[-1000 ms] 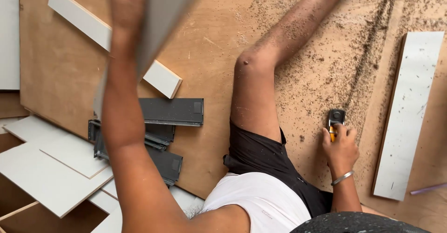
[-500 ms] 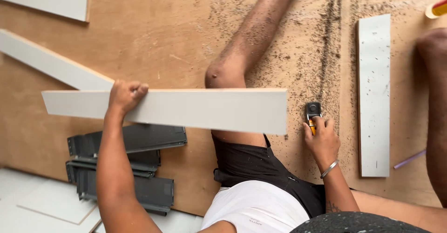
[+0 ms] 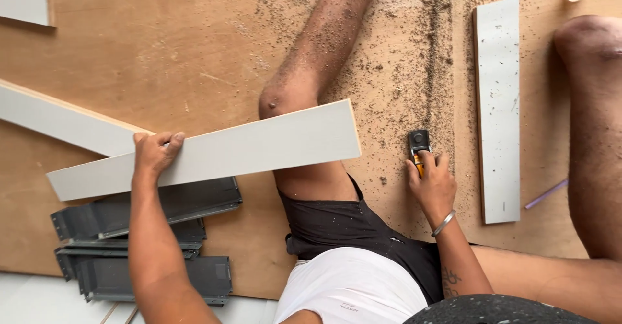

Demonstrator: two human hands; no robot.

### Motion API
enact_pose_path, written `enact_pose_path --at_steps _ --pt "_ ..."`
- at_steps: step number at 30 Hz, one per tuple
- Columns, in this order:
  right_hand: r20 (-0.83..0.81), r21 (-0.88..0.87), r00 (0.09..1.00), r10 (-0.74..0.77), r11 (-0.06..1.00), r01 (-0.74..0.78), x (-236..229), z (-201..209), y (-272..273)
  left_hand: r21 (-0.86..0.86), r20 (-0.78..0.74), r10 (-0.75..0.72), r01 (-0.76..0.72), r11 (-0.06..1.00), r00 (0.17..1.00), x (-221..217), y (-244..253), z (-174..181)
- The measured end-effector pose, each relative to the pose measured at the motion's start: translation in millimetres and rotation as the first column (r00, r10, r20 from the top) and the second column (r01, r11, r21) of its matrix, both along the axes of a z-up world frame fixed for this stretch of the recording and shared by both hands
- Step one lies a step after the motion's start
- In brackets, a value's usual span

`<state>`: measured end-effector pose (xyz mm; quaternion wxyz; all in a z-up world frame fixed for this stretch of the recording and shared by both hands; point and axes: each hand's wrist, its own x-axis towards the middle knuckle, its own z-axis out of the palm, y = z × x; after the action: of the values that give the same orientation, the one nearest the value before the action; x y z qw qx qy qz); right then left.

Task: The person sits on the floor and uses a utility knife to trim the edges of a white wooden plank. They then mark the plank with a pencil and apply glue along the edge using a glue bottle.

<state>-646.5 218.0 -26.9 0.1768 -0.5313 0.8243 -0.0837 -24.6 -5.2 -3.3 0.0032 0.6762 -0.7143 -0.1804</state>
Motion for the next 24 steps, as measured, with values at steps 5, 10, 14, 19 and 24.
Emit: enact_pose_path --at_steps 5,10,14,19,24 --pt "0.013 0.057 1.0 -0.024 0.998 0.023 3 4 -4 -0.053 0.027 -0.033 0.035 0.998 0.999 -3 12 11" --pt "-0.034 -0.001 0.999 -0.016 1.0 0.016 10 9 -2 -0.033 0.018 -0.048 0.049 0.998 0.999 -23 13 33" --pt "0.068 -0.113 0.997 -0.036 0.993 0.043 8 11 1 -0.319 -0.001 -0.172 0.163 0.934 0.985 -97 8 71" --pt "0.474 -0.268 0.88 -0.026 0.948 0.172 1 10 12 -0.51 -0.212 -0.397 0.246 0.825 0.893 -266 37 120" --pt "0.889 0.089 0.39 -0.239 0.927 0.363 6 23 8 -0.504 -0.271 -0.562 0.382 0.774 0.782 -381 52 128"
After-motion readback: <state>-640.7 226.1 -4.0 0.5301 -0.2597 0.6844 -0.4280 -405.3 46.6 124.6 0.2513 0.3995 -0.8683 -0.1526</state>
